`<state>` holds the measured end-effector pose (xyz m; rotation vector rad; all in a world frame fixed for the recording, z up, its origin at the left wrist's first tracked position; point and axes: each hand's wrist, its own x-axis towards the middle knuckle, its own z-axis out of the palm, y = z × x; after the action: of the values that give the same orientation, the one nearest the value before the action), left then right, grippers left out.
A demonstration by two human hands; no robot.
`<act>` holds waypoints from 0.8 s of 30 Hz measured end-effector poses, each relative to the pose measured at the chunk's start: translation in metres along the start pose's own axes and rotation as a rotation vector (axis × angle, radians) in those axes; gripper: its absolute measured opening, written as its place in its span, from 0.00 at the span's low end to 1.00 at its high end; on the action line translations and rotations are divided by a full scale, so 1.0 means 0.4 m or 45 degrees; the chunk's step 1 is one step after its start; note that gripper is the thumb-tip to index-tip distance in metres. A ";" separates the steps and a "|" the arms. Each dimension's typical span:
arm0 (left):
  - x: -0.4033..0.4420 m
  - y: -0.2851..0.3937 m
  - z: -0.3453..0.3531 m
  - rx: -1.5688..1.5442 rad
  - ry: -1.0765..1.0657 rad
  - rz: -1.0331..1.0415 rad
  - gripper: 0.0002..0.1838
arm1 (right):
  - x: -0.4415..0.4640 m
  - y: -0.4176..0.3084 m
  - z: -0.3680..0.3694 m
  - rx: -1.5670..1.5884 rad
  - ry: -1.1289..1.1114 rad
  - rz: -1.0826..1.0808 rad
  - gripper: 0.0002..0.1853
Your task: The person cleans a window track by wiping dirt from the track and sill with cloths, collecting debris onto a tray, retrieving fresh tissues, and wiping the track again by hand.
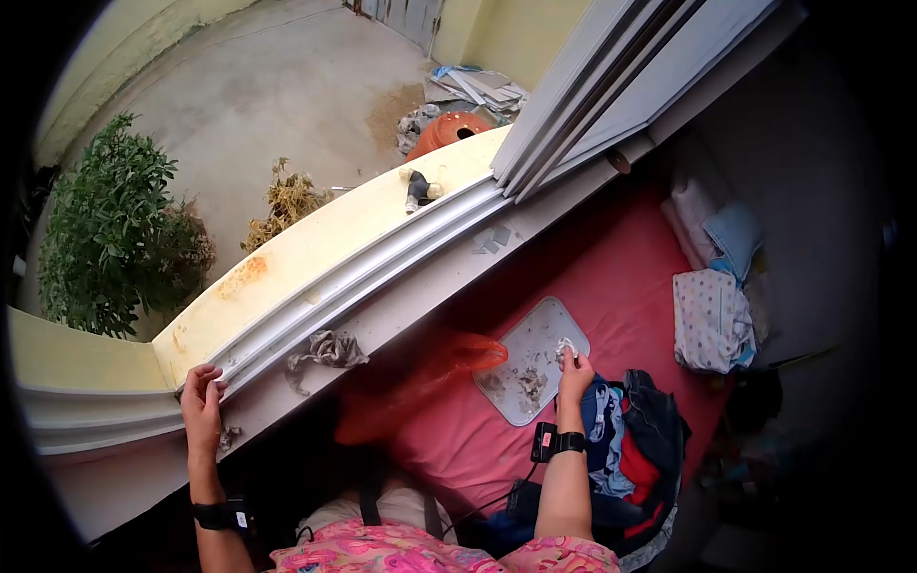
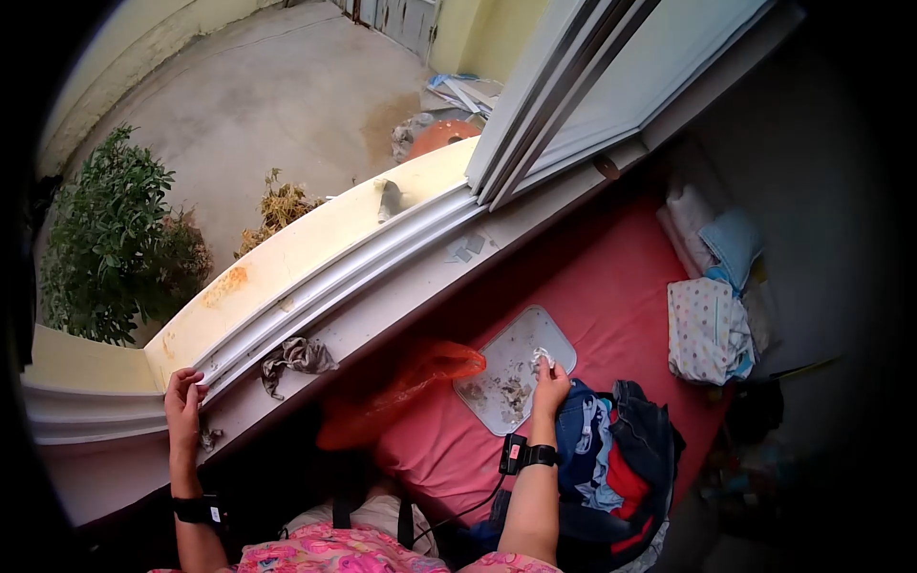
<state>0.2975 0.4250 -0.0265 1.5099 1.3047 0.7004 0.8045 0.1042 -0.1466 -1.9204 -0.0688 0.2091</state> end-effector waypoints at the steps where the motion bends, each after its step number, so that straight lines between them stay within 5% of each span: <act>1: -0.002 0.012 0.009 0.032 0.000 0.000 0.10 | 0.031 0.059 -0.021 -0.007 -0.003 0.007 0.07; 3: -0.008 0.032 0.028 0.060 -0.014 -0.011 0.10 | 0.068 0.137 -0.042 -0.834 -0.019 -0.152 0.08; 4: -0.012 0.037 0.037 0.083 -0.026 -0.013 0.10 | 0.079 0.161 -0.046 -0.836 -0.028 -0.145 0.08; 6: -0.017 0.035 0.045 0.103 -0.029 -0.019 0.11 | 0.085 0.200 -0.043 -0.991 0.075 -0.618 0.11; 9: -0.026 0.025 0.045 0.187 -0.064 0.052 0.11 | 0.050 0.150 -0.034 -1.096 -0.071 -0.319 0.12; 16: -0.030 0.027 0.042 0.182 -0.040 -0.019 0.11 | 0.064 0.204 -0.056 -0.942 -0.071 -0.549 0.14; 18: -0.033 0.030 0.040 0.183 -0.033 -0.023 0.11 | 0.059 0.215 -0.067 -1.052 -0.108 -0.360 0.15; 21: -0.026 0.040 0.050 0.239 -0.050 0.017 0.10 | 0.064 0.203 -0.071 -0.972 0.126 -0.493 0.11; 23: -0.025 0.030 0.046 0.276 -0.031 0.041 0.11 | 0.123 0.343 -0.124 -0.910 -0.055 -0.058 0.10; 24: -0.024 0.032 0.046 0.292 -0.024 0.038 0.12 | 0.071 0.220 -0.094 -1.024 0.123 -0.265 0.09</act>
<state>0.3161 0.4111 -0.0195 1.7179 1.3872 0.5684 0.8342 0.0427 -0.2193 -2.6968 -0.3268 -0.0725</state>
